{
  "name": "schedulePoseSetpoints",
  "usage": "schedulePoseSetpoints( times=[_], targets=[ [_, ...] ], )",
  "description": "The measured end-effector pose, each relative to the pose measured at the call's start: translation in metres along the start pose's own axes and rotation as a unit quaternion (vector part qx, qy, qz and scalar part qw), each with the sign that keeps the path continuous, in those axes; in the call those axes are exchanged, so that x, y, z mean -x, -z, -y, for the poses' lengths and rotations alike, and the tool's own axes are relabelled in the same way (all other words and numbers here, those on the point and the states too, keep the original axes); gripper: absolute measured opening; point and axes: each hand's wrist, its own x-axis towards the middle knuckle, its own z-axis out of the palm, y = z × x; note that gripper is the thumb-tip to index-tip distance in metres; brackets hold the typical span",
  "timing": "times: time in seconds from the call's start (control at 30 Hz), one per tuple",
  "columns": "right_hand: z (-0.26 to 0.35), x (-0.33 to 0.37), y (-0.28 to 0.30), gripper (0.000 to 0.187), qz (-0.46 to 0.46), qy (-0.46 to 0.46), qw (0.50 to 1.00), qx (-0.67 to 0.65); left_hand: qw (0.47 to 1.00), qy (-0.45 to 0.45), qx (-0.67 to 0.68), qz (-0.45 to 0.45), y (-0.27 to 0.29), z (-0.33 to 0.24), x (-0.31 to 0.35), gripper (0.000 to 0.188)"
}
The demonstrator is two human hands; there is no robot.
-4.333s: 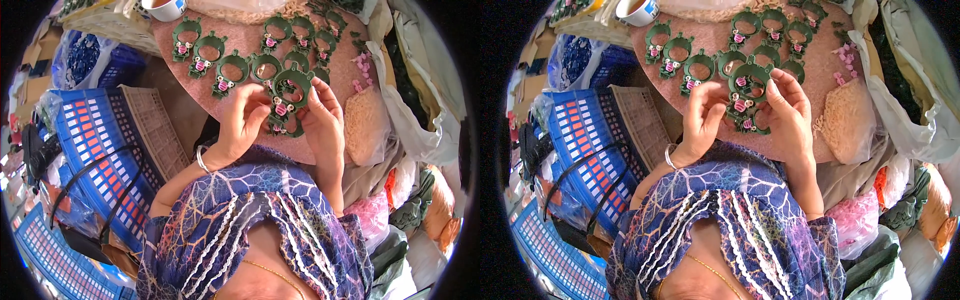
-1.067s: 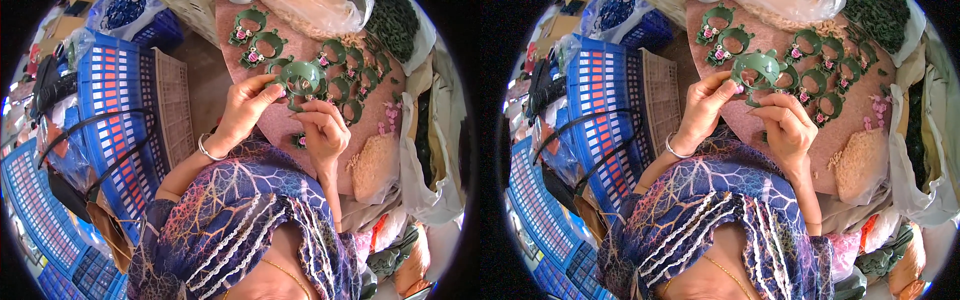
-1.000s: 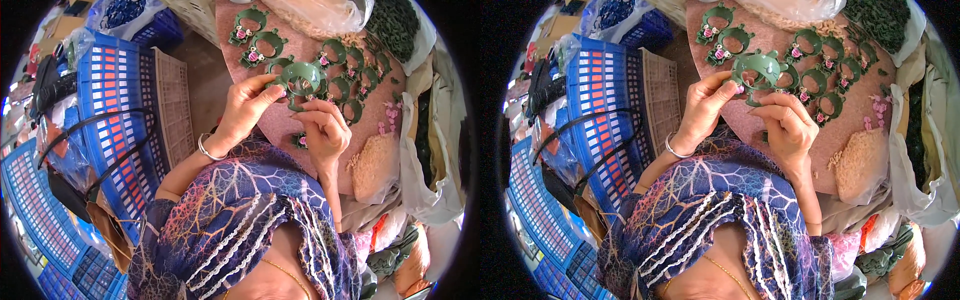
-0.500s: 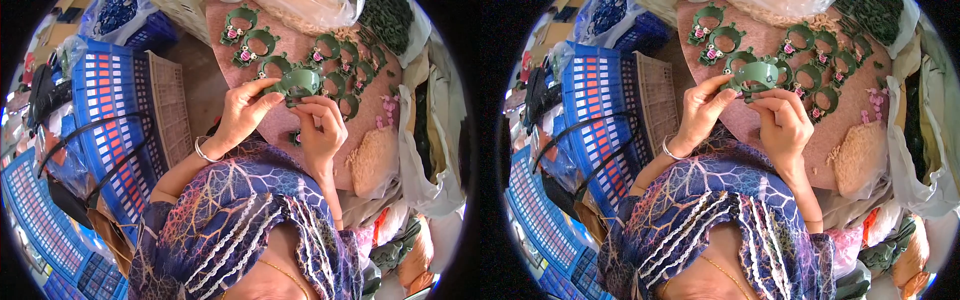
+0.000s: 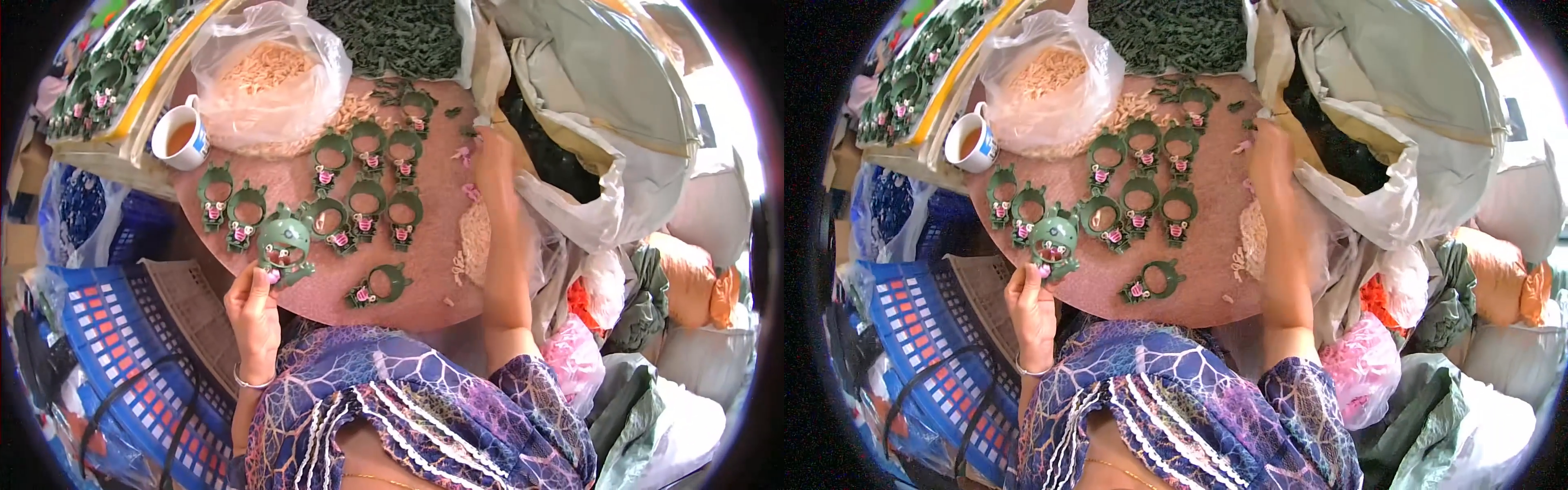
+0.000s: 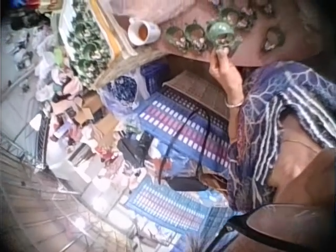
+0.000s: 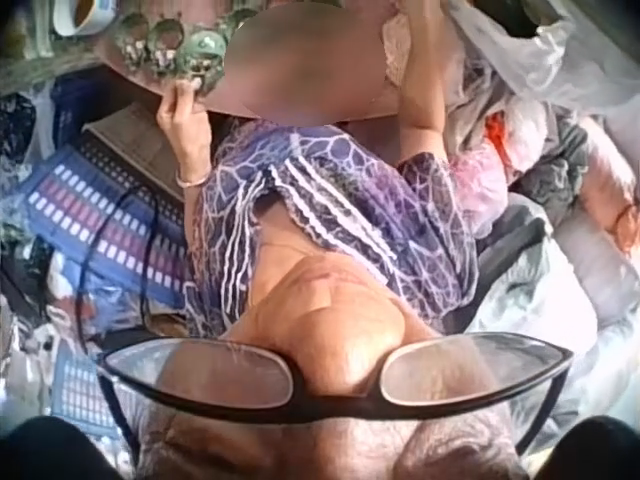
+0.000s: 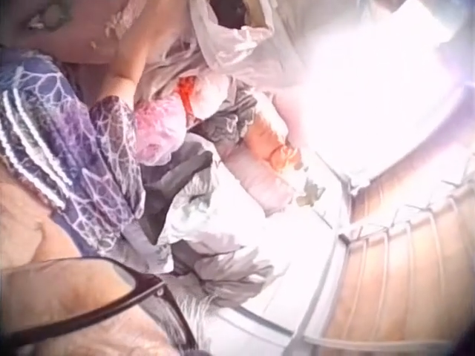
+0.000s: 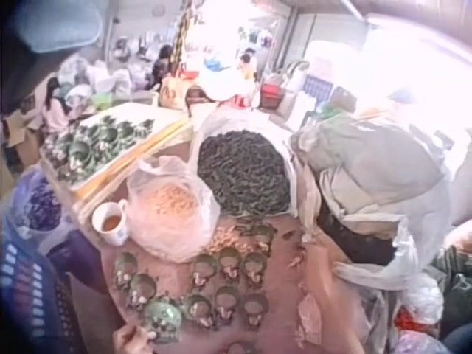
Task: Assembling decorative toy rings by manually attaching small flower and character components.
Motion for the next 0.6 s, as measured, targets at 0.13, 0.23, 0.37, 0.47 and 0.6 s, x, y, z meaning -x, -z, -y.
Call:
schedulePoseSetpoints(
  times=[0.13,0.23,0.37,0.47,0.6],
  targets=[
    [-0.045,-0.028,-0.048,0.034,-0.04,0.193,0.976,0.092,1.0,0.012,0.01,-0.022,-0.011,0.002,-0.001,0.021],
    [-0.064,-0.043,-0.086,0.031,-0.084,0.256,0.952,0.146,1.0,0.02,0.022,-0.004,-0.008,0.005,0.0,0.021],
    [-0.063,-0.055,-0.098,0.025,0.037,0.183,0.976,0.112,0.999,0.031,0.015,-0.025,-0.005,0.001,0.004,0.021],
    [-0.067,-0.042,-0.098,0.02,0.037,0.193,0.969,0.149,0.999,0.021,0.044,-0.009,-0.014,-0.009,0.005,0.022],
    [-0.04,-0.021,-0.064,0.019,0.034,0.233,0.971,0.044,0.997,0.028,0.055,-0.042,-0.013,-0.003,0.004,0.018]
  ],
)
